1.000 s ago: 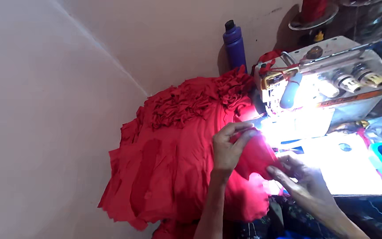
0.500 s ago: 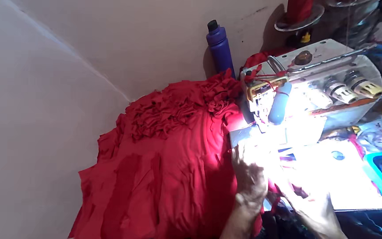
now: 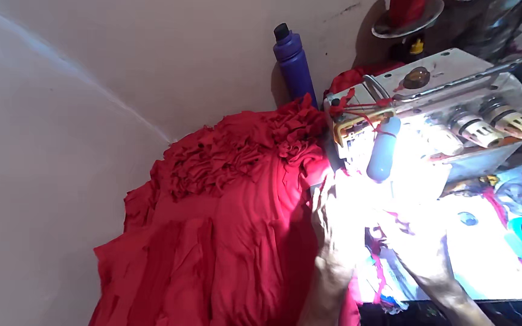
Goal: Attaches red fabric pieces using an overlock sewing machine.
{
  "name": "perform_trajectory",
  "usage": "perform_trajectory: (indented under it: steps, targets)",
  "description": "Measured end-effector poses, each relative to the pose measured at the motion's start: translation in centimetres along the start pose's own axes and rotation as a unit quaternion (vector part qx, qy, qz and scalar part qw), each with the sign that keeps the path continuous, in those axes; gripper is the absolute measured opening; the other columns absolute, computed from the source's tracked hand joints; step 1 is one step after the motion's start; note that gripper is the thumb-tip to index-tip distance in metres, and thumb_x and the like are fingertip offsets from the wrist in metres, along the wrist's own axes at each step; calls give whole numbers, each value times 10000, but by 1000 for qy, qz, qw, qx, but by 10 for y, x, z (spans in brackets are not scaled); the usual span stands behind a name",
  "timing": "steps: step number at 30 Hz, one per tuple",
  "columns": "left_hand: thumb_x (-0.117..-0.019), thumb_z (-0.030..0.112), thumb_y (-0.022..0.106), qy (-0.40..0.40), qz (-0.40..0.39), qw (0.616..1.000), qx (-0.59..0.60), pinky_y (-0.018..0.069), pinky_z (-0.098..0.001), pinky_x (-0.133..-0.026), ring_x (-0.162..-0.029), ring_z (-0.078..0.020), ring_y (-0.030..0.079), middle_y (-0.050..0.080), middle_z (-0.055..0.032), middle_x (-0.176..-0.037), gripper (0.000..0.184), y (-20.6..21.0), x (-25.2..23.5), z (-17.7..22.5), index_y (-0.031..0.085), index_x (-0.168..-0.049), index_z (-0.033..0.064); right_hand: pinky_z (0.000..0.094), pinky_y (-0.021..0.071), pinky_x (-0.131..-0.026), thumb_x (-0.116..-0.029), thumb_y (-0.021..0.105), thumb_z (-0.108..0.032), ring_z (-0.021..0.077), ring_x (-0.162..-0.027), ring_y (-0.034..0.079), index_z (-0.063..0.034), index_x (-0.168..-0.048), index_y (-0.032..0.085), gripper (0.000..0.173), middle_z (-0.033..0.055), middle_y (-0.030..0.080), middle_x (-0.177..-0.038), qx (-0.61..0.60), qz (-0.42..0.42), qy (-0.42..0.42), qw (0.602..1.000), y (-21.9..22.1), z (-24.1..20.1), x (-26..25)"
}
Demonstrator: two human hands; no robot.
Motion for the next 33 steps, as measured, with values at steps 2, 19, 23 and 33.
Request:
perform_trajectory:
  steps: [2, 19, 23, 33]
  targets:
    - [-901, 263, 752, -25, -50, 998, -11, 493, -524, -953, -1108, -339, 641, 671, -204, -1199, 515, -3, -18, -6, 617, -1329, 9, 142, 519, -632, -948, 610, -171, -36, -646, 614, 19, -935, 743, 233, 19, 687, -735, 69, 2, -14, 997, 0, 1, -8]
    - [-1072, 134, 488, 18, -9, 970, 242, 514, -421, -993, -1147, -275, 645, 659, -209, -1263, 299, -56, -38, -95, 617, -1261, -59, 230, 539, -674, -991, 572, -222, 90, -715, 668, -82, -955, 766, 242, 40, 724, -816, 55, -206, -135, 968, 15, -14, 120]
    - [-942, 90, 676, 82, 13, 988, 132, 562, -389, -877, -985, -202, 692, 730, -122, -1073, 156, -69, 45, -91, 746, -1051, 4, 262, 529, -649, -991, 572, -231, 115, -706, 653, -79, -955, 757, 241, 49, 710, -817, 36, -231, -144, 962, 27, -14, 123]
    - [-931, 50, 686, 81, 30, 994, 61, 554, -405, -821, -942, -242, 684, 707, -130, -1018, 98, -53, 62, -100, 777, -957, 25, 429, 540, -697, -920, 626, -276, 281, -807, 659, 3, -1183, 673, 386, 141, 679, -937, 150, -238, -97, 955, 48, -18, 118]
Point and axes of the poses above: each hand's wrist, its own x-axis away from the middle knuckle, its own y-axis out of the palm, z = x × y, the point moved 5 cm from there along -x, towards the middle knuckle
